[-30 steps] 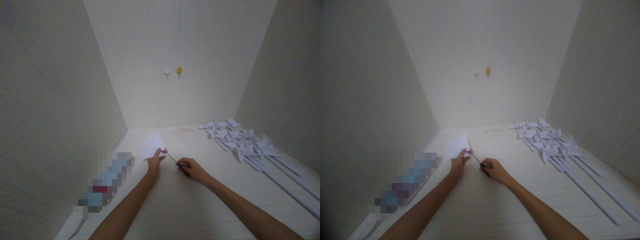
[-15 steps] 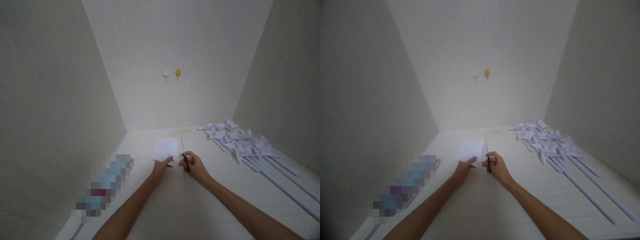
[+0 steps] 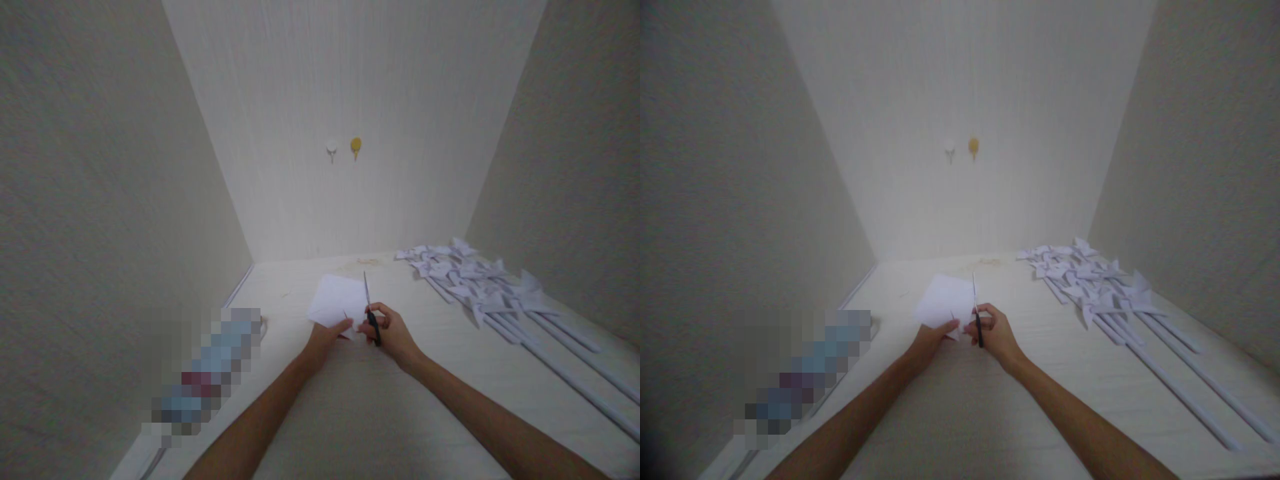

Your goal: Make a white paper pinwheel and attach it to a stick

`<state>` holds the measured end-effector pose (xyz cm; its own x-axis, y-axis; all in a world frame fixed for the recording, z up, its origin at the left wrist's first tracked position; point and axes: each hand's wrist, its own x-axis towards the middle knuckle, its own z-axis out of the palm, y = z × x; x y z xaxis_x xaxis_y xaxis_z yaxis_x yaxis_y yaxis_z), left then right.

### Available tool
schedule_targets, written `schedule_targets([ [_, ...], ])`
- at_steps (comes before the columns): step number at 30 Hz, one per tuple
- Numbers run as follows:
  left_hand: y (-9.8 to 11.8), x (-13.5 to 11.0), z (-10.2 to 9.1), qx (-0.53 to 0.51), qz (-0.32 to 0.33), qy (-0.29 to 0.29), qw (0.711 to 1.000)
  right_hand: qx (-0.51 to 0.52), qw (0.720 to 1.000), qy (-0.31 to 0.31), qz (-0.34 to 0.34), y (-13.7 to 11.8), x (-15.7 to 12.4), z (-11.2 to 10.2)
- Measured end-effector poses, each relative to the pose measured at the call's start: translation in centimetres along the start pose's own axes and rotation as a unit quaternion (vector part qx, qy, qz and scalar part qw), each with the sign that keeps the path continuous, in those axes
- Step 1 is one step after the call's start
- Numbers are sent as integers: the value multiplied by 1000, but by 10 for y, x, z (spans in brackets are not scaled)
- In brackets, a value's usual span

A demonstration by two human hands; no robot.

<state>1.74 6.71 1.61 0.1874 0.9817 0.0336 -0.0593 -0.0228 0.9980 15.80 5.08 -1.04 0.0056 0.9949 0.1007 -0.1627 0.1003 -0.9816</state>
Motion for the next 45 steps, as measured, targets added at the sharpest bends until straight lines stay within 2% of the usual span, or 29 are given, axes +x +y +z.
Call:
schedule_targets([
  [4,1,-1,1,6,-21,21,1000,11,1000,-12,16,0,1,1],
  [14,-7,6,-1,2,-12,47,999,26,999,-27,0,-3,-2,3],
  [23,-3,3,0,-13,-1,20,1000,6,1000,-25,-10,0,0,1],
  [36,1,0,1,31,-13,40,999,3,1000,-15,5,-1,0,2],
  [41,-3,3,2,-2,0,14,1000,3,1000,3,4,2,2,2],
  [45,-11,14,-6,-119,2,18,993,-27,999,28,-36,8,6,-2],
])
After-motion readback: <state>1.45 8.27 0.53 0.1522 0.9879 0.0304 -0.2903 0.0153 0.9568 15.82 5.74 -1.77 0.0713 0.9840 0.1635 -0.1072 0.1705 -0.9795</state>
